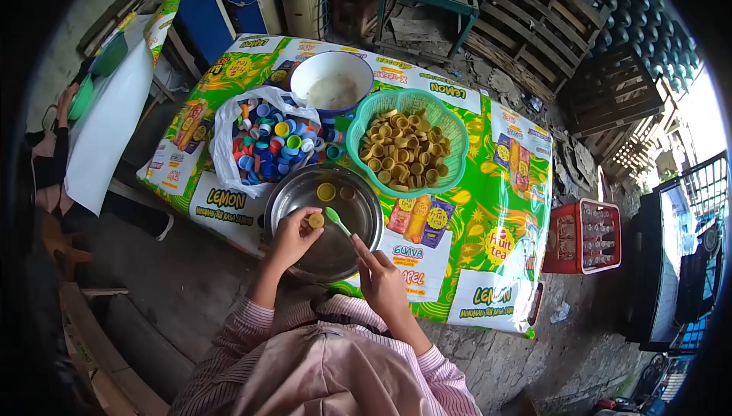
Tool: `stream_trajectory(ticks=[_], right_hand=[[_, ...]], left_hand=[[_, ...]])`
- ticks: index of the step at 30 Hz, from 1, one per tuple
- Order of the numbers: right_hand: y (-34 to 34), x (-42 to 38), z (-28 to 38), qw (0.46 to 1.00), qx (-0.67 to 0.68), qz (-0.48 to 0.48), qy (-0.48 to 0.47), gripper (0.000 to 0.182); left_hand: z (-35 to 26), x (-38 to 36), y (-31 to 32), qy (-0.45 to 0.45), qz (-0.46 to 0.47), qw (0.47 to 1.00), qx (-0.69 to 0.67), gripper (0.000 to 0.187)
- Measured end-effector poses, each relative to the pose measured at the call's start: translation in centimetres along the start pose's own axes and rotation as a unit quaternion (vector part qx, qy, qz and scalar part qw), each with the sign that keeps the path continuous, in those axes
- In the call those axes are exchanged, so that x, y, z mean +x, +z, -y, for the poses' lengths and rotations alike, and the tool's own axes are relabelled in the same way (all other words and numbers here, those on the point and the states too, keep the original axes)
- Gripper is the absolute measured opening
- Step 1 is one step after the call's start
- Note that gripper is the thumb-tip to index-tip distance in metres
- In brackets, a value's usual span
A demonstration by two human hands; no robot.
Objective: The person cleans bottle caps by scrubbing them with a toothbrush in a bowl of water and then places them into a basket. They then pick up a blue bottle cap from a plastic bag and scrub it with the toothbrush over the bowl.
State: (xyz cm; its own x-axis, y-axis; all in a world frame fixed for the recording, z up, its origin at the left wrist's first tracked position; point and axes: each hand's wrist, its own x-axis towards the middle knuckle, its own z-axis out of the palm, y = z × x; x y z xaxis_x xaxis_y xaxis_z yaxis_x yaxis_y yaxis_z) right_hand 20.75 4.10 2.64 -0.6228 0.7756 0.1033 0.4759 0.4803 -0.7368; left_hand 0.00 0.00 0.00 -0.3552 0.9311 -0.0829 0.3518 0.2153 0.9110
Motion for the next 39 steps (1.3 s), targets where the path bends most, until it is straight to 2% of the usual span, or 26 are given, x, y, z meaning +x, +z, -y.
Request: stream_trajectory(ticks=[2, 3, 5, 9, 13, 15, 17, 21, 22, 25, 29, 30, 32, 35, 39], right_hand=[[-0.1, 0.2, 0.7, 0.999, -0.023, 0.026, -0.024, 0.047], [0.8, -0.1, 0.5, 0.999, -0.017, 0.030, -0.021, 0.047], [2.1, 0.0, -1.3, 0.997, -0.015, 0.016, -0.073, 0.050], [1.2, 0.1, -1.5, 0.998, -0.045, -0.007, -0.037, 0.053], [2.3, -0.5, -1.5, 0.997, 0.021, -0.005, -0.076, 0.051], [1.8, -0.2, -1.6, 0.998, 0.023, -0.016, -0.061, 0.049], [1.1, -0.2, -1.1, 1.000, -0.023, 0.014, -0.003, 0.050], [2.2, -0.6, -1.6, 0.998, 0.024, -0.005, -0.056, 0.049], [2.0, -0.5, -1.9, 0.999, 0.023, -0.011, -0.024, 0.049], [1.1, -0.3, -1.6, 1.000, 0.003, -0.005, -0.008, 0.049], [1.9, -0.9, -1.7, 0.999, 0.010, 0.009, -0.037, 0.052], [1.4, -0.6, -1.4, 1.000, 0.020, -0.005, -0.018, 0.047], [0.9, -0.4, -2.0, 1.000, 0.012, -0.010, -0.005, 0.047], [0.4, -0.4, -1.7, 0.999, 0.031, -0.014, 0.014, 0.047], [0.3, -0.5, -1.6, 0.997, 0.066, 0.006, 0.048, 0.046]], left_hand=[[-0.7, -0.2, 0.2, 0.046, -0.036, 0.998, 0.022, 0.032], [-0.7, -0.7, -0.4, 0.039, -0.034, 0.998, 0.026, 0.032], [-1.2, -0.6, -0.3, 0.061, -0.029, 0.997, 0.024, 0.028], [-1.2, -0.8, -0.3, 0.040, -0.020, 0.998, 0.053, 0.027], [-1.3, -0.6, -0.1, 0.048, -0.020, 0.998, 0.040, 0.027], [-1.2, -0.7, 0.1, 0.060, -0.019, 0.997, 0.034, 0.026], [-1.1, -0.8, 0.2, 0.051, -0.011, 0.997, 0.051, 0.027], [-1.4, -0.7, 0.1, 0.061, -0.003, 0.996, 0.057, 0.027], [-1.1, -0.8, 0.2, 0.060, -0.006, 0.997, 0.053, 0.027], [-1.3, -0.9, 0.2, 0.062, -0.009, 0.996, 0.068, 0.028], [-1.2, -0.7, 0.2, 0.054, -0.004, 0.995, 0.084, 0.030], [-1.1, -0.9, 0.2, 0.054, -0.004, 0.995, 0.084, 0.030], [-1.2, -1.1, 0.3, 0.160, -0.049, 0.975, 0.144, 0.032], [-1.0, -0.8, 0.2, 0.118, -0.028, 0.985, 0.119, 0.033], [-0.9, -0.4, 0.3, 0.140, -0.056, 0.981, 0.123, 0.033]])
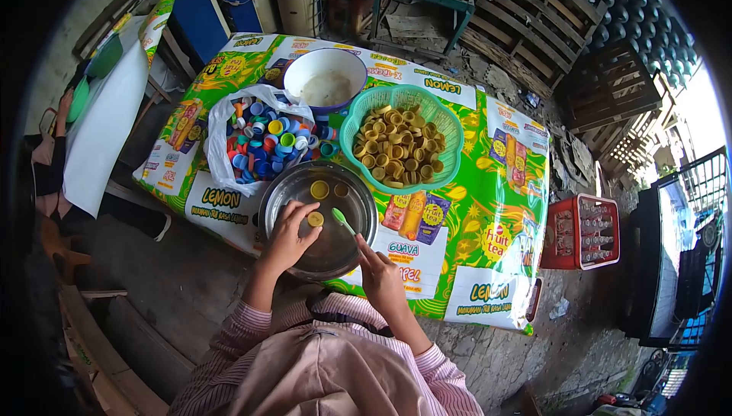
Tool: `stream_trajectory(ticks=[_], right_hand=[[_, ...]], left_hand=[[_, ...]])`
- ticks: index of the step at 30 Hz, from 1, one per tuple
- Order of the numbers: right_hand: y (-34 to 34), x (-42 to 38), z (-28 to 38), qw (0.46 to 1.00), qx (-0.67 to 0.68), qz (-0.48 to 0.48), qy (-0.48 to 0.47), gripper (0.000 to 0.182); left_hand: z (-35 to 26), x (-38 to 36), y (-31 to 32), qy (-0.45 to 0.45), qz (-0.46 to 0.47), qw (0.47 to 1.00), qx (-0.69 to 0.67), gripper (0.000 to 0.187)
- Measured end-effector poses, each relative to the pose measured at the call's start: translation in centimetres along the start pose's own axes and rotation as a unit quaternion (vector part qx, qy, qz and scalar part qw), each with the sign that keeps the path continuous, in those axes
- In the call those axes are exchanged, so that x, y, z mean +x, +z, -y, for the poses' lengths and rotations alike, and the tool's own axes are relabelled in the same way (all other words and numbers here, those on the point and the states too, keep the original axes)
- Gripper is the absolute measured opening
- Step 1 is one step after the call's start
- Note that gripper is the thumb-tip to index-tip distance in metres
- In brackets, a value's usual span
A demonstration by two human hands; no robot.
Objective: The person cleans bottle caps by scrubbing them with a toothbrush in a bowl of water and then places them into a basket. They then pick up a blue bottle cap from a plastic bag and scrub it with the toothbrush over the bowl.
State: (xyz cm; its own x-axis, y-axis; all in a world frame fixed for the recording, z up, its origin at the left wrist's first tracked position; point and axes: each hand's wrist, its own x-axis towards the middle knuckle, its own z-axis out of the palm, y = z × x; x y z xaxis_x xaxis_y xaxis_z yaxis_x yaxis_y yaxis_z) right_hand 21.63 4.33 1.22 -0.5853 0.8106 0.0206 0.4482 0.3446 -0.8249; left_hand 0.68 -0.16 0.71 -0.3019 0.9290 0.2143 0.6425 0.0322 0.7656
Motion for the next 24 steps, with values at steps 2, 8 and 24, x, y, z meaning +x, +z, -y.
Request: stream_trajectory(ticks=[2, 8, 24], right_hand=[[0.1, -0.1, 0.0, 1.000, 0.017, -0.003, 0.004, 0.046], [-0.7, -0.1, 0.8, 0.998, -0.055, -0.009, -0.038, 0.048], [-0.3, 0.6, 1.5, 0.986, -0.134, -0.017, -0.098, 0.054]], left_hand=[[-0.1, 0.1, -0.2, 0.017, 0.004, 1.000, 0.017, 0.036], [1.6, 0.1, 0.2, -0.179, 0.063, 0.921, -0.339, 0.031], [2.7, 0.0, -1.9, -0.233, 0.173, 0.854, -0.432, 0.036]])
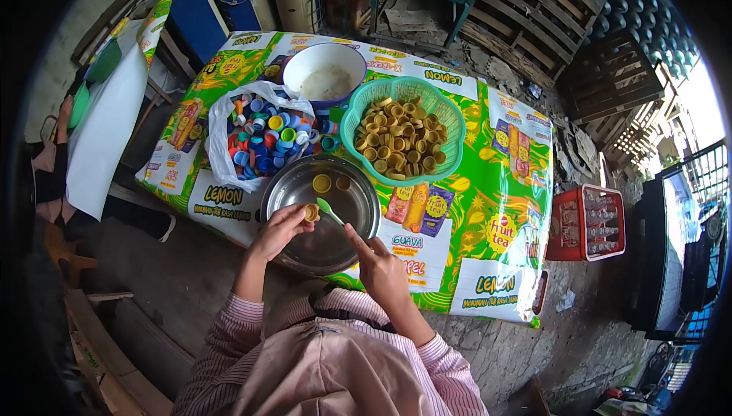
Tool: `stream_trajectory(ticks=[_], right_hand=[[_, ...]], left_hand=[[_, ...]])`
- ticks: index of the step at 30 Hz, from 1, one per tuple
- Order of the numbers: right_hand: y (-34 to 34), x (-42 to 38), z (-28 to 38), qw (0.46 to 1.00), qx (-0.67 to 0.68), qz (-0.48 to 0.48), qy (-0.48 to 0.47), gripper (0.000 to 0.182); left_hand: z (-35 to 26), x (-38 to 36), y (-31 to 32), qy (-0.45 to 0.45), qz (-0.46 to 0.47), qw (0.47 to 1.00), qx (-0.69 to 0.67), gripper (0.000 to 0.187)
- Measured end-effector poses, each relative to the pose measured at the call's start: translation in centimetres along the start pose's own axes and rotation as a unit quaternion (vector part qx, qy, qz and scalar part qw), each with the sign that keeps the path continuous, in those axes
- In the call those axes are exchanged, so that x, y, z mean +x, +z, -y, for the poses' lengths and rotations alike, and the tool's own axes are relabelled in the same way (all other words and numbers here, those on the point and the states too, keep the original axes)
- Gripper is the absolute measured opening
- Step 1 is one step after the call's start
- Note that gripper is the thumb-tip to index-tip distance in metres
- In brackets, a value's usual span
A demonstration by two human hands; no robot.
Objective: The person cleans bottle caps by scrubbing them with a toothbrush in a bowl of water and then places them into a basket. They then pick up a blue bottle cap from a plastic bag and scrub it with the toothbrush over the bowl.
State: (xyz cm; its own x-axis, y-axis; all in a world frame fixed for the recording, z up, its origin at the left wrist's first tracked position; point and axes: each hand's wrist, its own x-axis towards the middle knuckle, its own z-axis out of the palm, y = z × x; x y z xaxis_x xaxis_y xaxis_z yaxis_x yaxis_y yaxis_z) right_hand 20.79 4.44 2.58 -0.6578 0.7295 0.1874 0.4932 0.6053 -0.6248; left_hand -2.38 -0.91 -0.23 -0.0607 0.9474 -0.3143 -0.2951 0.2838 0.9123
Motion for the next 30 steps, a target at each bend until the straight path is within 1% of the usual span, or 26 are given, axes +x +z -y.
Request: stream_trajectory(ticks=[4, 6, 7, 8, 9, 10, 12, 14, 16, 17, 19, 23, 25, 26, 28, 29, 30], right_hand=[[0.0, -0.3, 0.5, 0.999, 0.046, -0.004, 0.002, 0.054], [-0.2, -0.5, 0.3, 0.998, 0.055, -0.015, 0.010, 0.053], [-0.4, -0.6, 0.2, 0.997, 0.064, -0.024, 0.018, 0.053], [-0.5, -0.8, 0.0, 0.997, 0.064, -0.024, 0.019, 0.053], [-0.6, -1.0, -0.3, 0.997, 0.062, -0.035, 0.025, 0.053], [-0.6, -1.2, -0.5, 0.997, 0.059, -0.045, 0.032, 0.053], [-0.6, -1.6, -0.8, 0.996, 0.063, -0.051, 0.037, 0.053], [-0.7, -1.9, -1.2, 0.995, 0.065, -0.063, 0.033, 0.051], [-0.9, -2.0, -1.2, 0.995, 0.065, -0.065, 0.042, 0.050], [-1.0, -2.1, -1.2, 0.994, 0.066, -0.066, 0.050, 0.049], [-1.1, -2.2, -1.4, 0.994, 0.062, -0.068, 0.053, 0.048], [-1.2, -2.2, -1.4, 0.995, 0.053, -0.075, 0.049, 0.048], [-1.3, -2.2, -1.3, 0.994, 0.057, -0.075, 0.051, 0.048], [-1.4, -2.3, -1.3, 0.994, 0.059, -0.075, 0.052, 0.048], [-1.4, -2.2, -1.4, 0.995, 0.058, -0.071, 0.051, 0.048], [-1.3, -2.2, -1.3, 0.995, 0.058, -0.068, 0.051, 0.048], [-1.2, -2.2, -1.3, 0.995, 0.059, -0.068, 0.051, 0.048]], left_hand=[[-0.4, -0.1, 0.2, 0.001, -0.012, 1.000, 0.013, 0.033], [-0.3, 0.3, 0.4, 0.033, -0.041, 0.994, 0.092, 0.030], [-0.3, 0.6, 0.5, 0.033, -0.040, 0.994, 0.092, 0.030], [-0.4, 1.0, 0.7, 0.060, -0.061, 0.967, 0.240, 0.029], [-0.3, 1.2, 0.8, 0.085, -0.080, 0.917, 0.382, 0.029], [0.2, 1.5, 0.9, 0.085, -0.079, 0.917, 0.382, 0.029], [1.3, 2.3, 1.1, 0.138, -0.049, 0.825, 0.545, 0.029], [1.8, 2.7, 0.9, 0.137, -0.032, 0.827, 0.544, 0.028], [1.6, 2.9, 1.0, 0.102, 0.015, 0.805, 0.584, 0.027], [1.8, 3.1, 0.9, 0.103, 0.015, 0.805, 0.584, 0.027], [1.8, 3.7, 0.7, 0.105, -0.029, 0.799, 0.591, 0.027], [1.7, 3.7, 1.3, 0.095, 0.006, 0.809, 0.580, 0.027], [2.2, 4.0, 0.7, 0.116, -0.072, 0.816, 0.562, 0.026], [2.5, 3.9, 0.6, 0.116, -0.072, 0.816, 0.562, 0.026], [2.5, 3.7, 0.8, 0.137, -0.041, 0.789, 0.597, 0.030], [2.5, 3.7, 0.8, 0.137, -0.042, 0.789, 0.598, 0.030], [2.2, 3.6, 1.0, 0.142, -0.044, 0.819, 0.553, 0.029]])
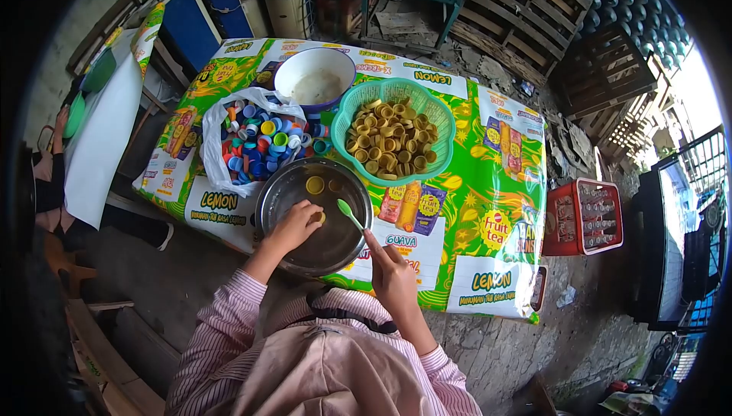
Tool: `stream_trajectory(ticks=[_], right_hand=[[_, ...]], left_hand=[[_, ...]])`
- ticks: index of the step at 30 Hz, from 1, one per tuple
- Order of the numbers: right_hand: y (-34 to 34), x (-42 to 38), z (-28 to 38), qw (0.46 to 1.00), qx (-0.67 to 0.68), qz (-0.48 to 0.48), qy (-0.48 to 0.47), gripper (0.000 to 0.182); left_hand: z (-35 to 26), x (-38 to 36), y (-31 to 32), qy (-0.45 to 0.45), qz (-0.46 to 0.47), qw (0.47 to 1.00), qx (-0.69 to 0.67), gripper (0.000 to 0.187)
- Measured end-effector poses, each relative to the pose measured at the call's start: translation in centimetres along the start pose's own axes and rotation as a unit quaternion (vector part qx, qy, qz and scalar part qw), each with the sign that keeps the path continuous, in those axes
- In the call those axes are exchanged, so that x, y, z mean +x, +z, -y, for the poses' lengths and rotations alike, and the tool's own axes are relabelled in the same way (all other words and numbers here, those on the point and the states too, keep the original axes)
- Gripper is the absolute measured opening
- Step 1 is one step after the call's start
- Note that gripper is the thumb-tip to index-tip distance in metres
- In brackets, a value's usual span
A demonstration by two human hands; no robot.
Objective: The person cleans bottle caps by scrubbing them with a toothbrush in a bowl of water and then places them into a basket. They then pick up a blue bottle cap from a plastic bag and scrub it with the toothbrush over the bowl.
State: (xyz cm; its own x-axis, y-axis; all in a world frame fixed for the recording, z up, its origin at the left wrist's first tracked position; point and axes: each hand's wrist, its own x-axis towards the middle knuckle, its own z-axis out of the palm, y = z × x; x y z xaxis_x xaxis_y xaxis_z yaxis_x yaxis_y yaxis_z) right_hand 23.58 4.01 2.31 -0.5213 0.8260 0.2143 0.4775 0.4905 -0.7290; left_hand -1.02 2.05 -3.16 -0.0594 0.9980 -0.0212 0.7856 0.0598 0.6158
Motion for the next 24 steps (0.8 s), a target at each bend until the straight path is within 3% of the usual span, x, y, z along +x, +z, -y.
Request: stream_trajectory(ticks=[2, 4, 6, 15, 24], right_hand=[[-0.1, 0.1, 0.0, 1.000, -0.001, 0.000, -0.004, 0.049], [-0.2, 0.2, 0.2, 1.000, -0.009, 0.006, -0.007, 0.049], [-0.2, 0.3, 0.1, 1.000, -0.016, 0.015, -0.012, 0.050], [0.6, 1.9, 0.6, 0.991, -0.102, 0.050, -0.071, 0.056], [0.8, 3.3, 0.3, 0.984, -0.114, 0.055, -0.123, 0.052]], left_hand=[[-0.3, 0.1, -0.5, -0.003, -0.010, 0.998, -0.054, 0.029], [-0.6, 0.4, -1.7, -0.104, 0.010, 0.946, -0.306, 0.029], [0.4, 0.5, -2.6, -0.085, 0.074, 0.906, -0.409, 0.033], [0.0, 0.5, -4.0, -0.082, 0.080, 0.899, -0.422, 0.031], [-1.0, 0.9, -5.0, -0.147, 0.085, 0.895, -0.412, 0.035]])
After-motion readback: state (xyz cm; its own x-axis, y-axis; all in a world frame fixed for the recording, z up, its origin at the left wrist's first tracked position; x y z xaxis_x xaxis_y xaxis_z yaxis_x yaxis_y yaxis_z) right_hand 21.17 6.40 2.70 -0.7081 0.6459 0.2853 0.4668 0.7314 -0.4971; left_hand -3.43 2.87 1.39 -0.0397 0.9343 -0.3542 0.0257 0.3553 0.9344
